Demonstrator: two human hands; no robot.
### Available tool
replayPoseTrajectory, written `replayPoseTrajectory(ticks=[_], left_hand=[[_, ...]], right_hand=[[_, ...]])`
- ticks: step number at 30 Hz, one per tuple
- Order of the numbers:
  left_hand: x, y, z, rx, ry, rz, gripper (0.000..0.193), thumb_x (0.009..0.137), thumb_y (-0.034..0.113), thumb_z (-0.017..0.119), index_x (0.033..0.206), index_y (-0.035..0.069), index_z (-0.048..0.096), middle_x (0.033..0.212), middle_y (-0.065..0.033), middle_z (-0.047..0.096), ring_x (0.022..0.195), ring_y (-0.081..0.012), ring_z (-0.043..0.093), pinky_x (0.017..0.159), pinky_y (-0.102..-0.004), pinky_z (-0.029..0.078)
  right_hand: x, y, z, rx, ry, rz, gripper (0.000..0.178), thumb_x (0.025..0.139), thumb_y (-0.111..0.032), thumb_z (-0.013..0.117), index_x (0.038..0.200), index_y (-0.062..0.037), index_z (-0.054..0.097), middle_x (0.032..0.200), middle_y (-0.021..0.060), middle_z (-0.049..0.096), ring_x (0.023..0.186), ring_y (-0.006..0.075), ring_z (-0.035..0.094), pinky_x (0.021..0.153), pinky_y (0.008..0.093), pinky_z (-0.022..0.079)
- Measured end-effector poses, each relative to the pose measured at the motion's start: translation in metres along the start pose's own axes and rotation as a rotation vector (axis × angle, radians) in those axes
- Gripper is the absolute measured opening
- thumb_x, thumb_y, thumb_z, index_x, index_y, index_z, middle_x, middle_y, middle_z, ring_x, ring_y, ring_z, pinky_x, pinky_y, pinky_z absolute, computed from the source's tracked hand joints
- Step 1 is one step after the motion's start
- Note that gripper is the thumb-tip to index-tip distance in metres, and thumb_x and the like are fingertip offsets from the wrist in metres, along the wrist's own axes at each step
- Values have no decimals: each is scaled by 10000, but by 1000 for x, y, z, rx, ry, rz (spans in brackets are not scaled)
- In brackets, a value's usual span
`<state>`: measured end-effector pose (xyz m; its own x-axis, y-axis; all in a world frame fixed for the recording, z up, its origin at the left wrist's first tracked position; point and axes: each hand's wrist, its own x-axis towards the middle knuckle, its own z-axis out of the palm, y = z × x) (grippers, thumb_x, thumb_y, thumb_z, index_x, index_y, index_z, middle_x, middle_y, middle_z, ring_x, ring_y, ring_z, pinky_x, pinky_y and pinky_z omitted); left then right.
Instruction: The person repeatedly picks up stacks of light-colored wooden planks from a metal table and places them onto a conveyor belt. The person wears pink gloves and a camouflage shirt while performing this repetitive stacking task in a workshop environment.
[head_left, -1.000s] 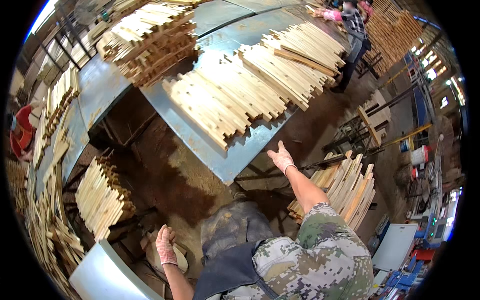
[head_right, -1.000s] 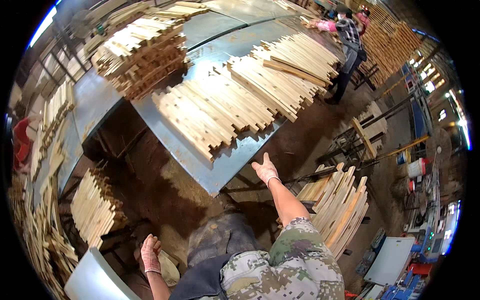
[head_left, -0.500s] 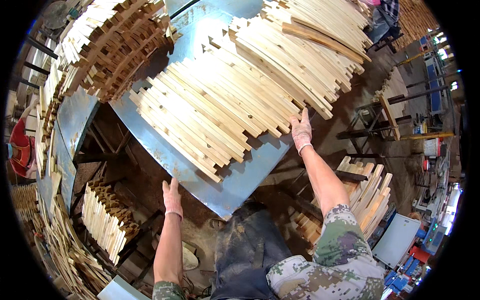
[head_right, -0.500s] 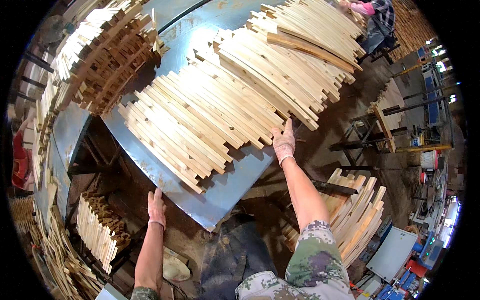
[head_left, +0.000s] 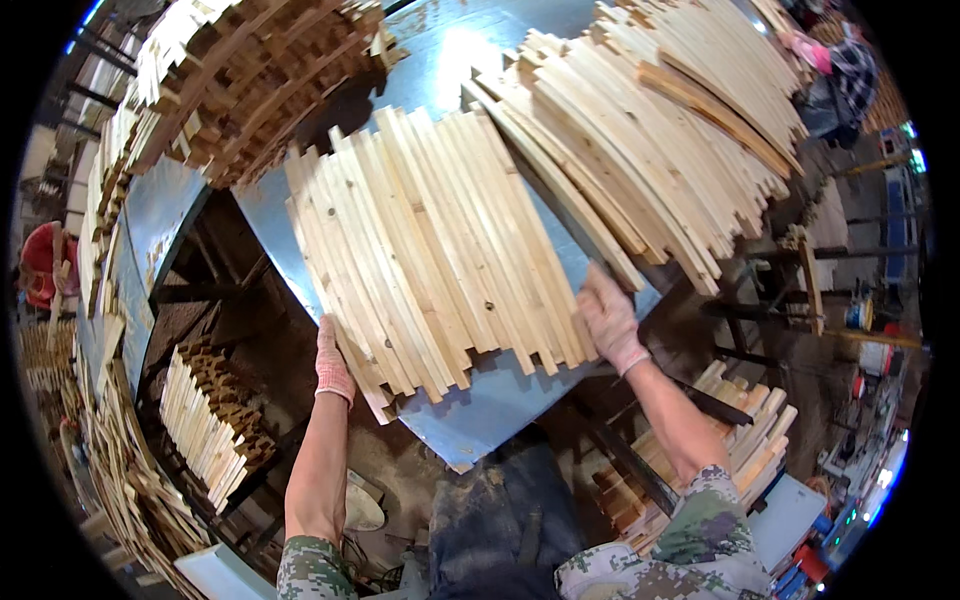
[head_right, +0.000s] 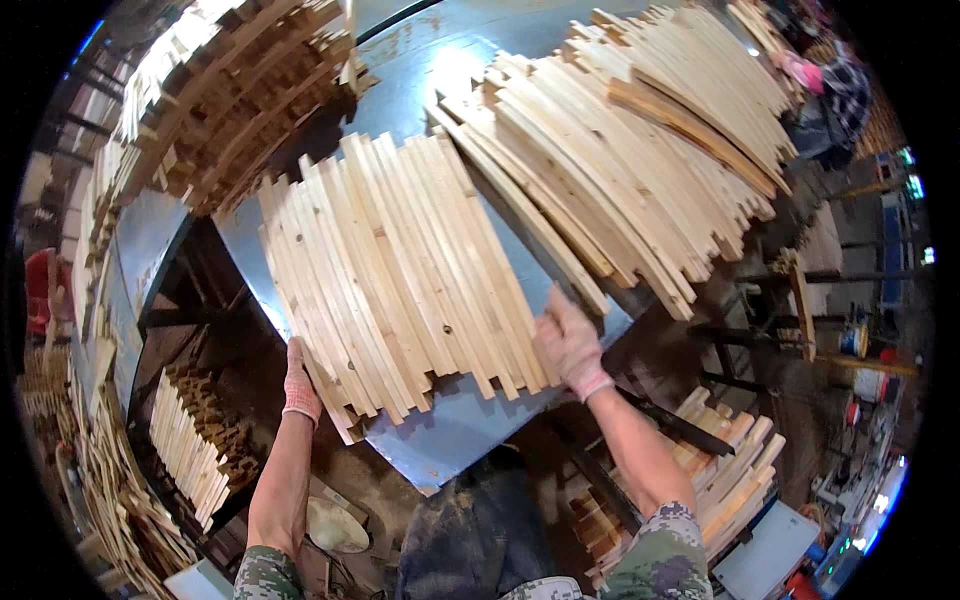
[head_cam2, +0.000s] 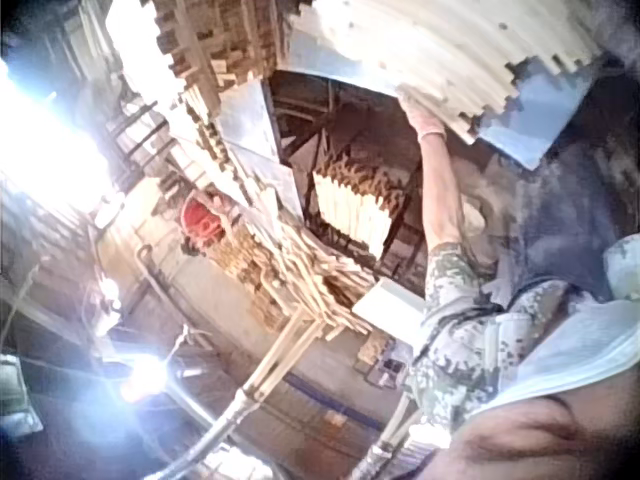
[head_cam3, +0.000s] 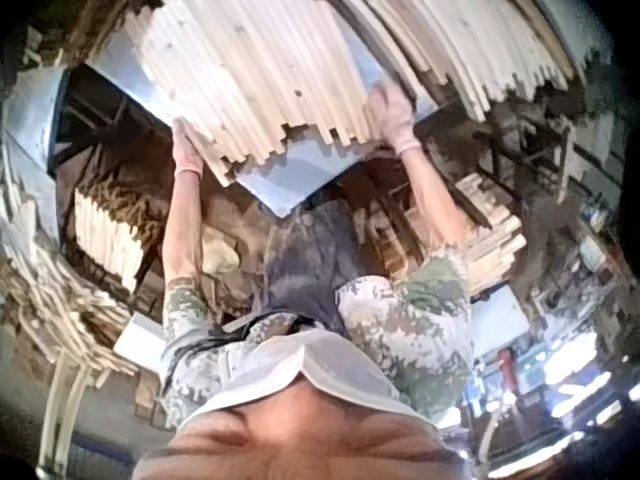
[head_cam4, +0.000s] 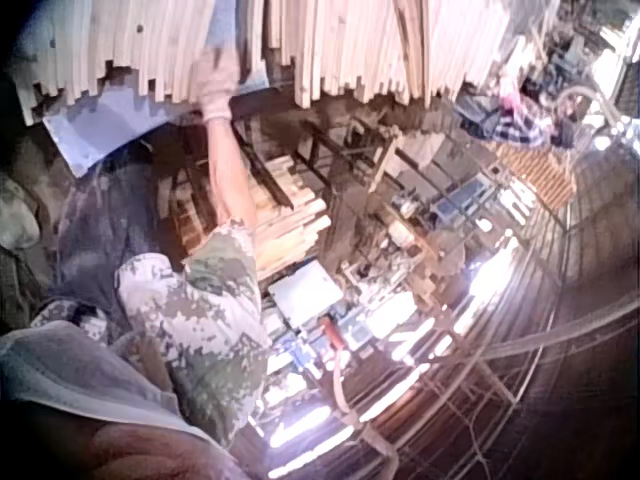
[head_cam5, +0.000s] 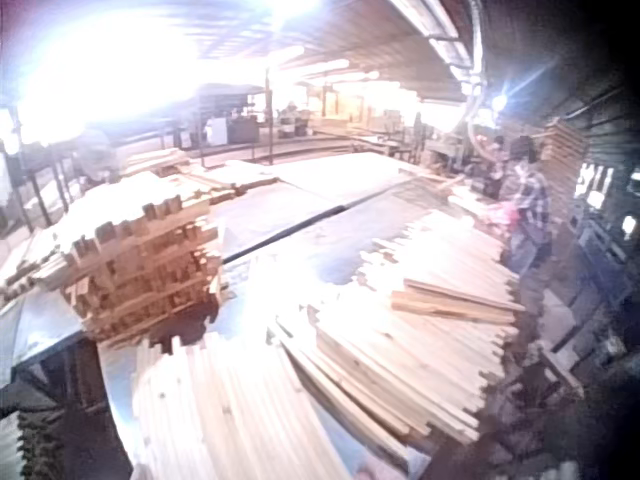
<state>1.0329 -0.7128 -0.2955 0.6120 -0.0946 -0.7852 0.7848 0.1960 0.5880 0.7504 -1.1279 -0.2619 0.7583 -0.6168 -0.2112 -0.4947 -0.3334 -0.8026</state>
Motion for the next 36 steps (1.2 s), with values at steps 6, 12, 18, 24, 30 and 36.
replayPoseTrajectory(ticks=[6,12,18,24,30,36], left_hand=[[38,10,14,103,32,336,911,1003,627,680,1648,92,322,1518,-138,558,1329,-305,589,1130,-474,489],[37,6,12,236,97,410,1156,986,477,775,1739,70,-2,1685,-205,381,1458,-321,497,1206,-437,417],[-19,-17,-33,69,-137,132,867,1022,244,722,1718,93,227,1525,-170,579,1345,-291,595,1156,-445,485],[-89,-59,-87,64,-215,-99,671,888,267,880,1450,12,617,1300,-136,730,1162,-281,709,1045,-453,580],[-144,-84,-115,11,-187,-146,590,826,161,848,1358,-31,677,1243,-125,757,1096,-261,743,1038,-437,586],[-186,-103,-134,-126,-156,-101,606,854,105,865,1402,-28,644,1288,-122,731,1148,-247,715,1051,-431,569]], right_hand=[[138,-12,55,455,175,-114,658,1065,-152,645,1630,62,385,1598,230,532,1476,305,525,1240,373,390],[136,-28,74,747,-27,-1,810,1029,-207,717,1672,61,304,1609,187,504,1474,250,487,1223,335,362],[69,-33,72,615,-189,175,787,977,-160,712,1631,85,348,1457,160,603,1278,227,610,1100,333,484],[0,-47,60,633,-396,461,626,913,-107,728,1486,36,521,1199,105,688,1039,188,674,954,333,563],[-43,-26,61,697,-422,532,534,921,-61,709,1429,23,570,1154,76,693,952,166,663,859,330,569],[-64,-33,72,579,-452,505,430,916,-49,646,1342,9,648,1063,0,676,847,113,610,747,292,513]])
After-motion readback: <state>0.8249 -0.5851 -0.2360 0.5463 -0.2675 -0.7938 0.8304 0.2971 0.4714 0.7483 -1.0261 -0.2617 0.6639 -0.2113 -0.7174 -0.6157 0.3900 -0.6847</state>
